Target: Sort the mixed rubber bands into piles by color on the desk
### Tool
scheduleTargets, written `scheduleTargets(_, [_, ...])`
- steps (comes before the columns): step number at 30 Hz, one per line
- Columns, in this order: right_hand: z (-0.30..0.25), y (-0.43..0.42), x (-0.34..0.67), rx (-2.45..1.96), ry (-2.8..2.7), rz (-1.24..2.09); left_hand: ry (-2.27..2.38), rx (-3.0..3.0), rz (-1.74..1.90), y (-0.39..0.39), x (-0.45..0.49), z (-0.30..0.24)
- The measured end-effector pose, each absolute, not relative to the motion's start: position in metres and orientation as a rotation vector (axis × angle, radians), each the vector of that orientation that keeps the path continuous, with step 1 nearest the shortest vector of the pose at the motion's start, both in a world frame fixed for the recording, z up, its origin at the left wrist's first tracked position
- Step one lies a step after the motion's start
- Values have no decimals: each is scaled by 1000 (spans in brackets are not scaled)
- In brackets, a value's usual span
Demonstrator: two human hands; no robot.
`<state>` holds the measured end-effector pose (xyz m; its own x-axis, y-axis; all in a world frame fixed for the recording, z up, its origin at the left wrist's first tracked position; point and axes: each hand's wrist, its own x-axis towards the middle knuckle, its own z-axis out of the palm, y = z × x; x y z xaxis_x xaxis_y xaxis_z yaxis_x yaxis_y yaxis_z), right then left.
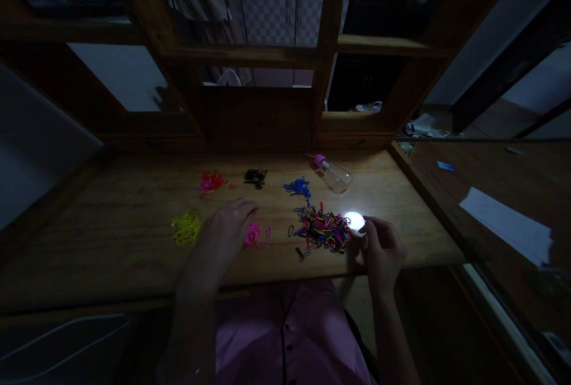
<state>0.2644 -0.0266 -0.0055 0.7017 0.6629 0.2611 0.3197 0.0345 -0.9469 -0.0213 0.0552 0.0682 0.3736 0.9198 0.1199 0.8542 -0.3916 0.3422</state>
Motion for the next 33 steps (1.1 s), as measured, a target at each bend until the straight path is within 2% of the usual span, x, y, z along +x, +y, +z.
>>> scheduleTargets(5, [-7,-26,265,-1569,-819,307,1310,2504,495,43,25,61])
scheduleTargets(11, [-8,-25,265,-1580,-819,302,1015,2420,359,26,52,49])
scheduleTargets(33, [-2,-26,261,-1553,-822,284,1043,2518,299,35,44,36])
